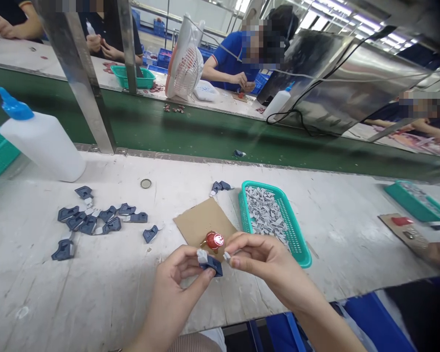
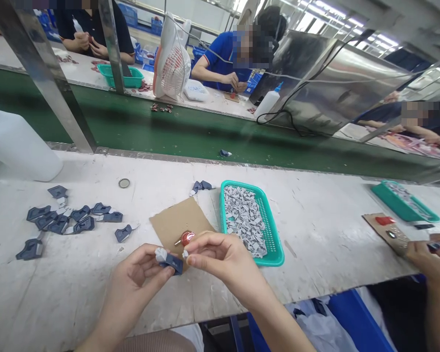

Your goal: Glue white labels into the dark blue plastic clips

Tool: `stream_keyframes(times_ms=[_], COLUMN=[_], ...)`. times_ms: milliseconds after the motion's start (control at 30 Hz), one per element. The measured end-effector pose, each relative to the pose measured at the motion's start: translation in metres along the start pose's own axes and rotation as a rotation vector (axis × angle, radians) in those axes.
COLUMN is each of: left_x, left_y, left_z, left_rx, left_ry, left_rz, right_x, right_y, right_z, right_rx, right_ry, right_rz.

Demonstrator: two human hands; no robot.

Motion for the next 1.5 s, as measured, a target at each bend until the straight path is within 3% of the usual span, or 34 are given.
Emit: stream_keyframes(times_ms=[200, 533, 767, 1100, 1333, 1433, 1500], left_x=[-0.007, -0.01, -0.013, -0.036, -0.044, -0.04, -0.027], left_y=[-0.005, -0.009, -0.014, -0.017, -0.021, -0.022, -0.023], left_z=[0.003, 0.0, 0.001, -0.003, -0.001, -0.01, -0.04], left_rx=[0.003, -0.052, -0.087, -0.044, 0.097, 0.092, -0.099], left_ry=[0.037, 0.117, 0.155, 0.073, 0.161, 0.202, 0.153], left_rz=[0.043, 0.065, 0.067, 0.424, 0.571, 0.482, 0.27], right_x=[0.001, 0.009, 0.006, -0.017, -0.031, -0.029, -0.024], right_y=[-0.007, -0.012, -0.012, -0.018, -0.023, -0.024, -0.015], right_z=[0.011, 0.017, 0.017, 0.058, 0.07, 0.068, 0.044], right_rx=[0.03, 0.013, 0.06, 0.338, 0.379, 0.486, 0.44], right_ry=[-0.023, -0.127, -0.069, 0.532, 0.613, 0.537, 0.33], right_rz=[0.035, -0.034, 0.01, 0.246, 0.28, 0.242, 0.149])
Point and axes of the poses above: each hand's wrist, its own y-axis towards the middle knuckle, its own z-axis out of the palm, x = y × z, the point moved 8 cm from there along y, towards the middle knuckle, and after that the axes turned 6 degrees about z, right-handed, at the moved point
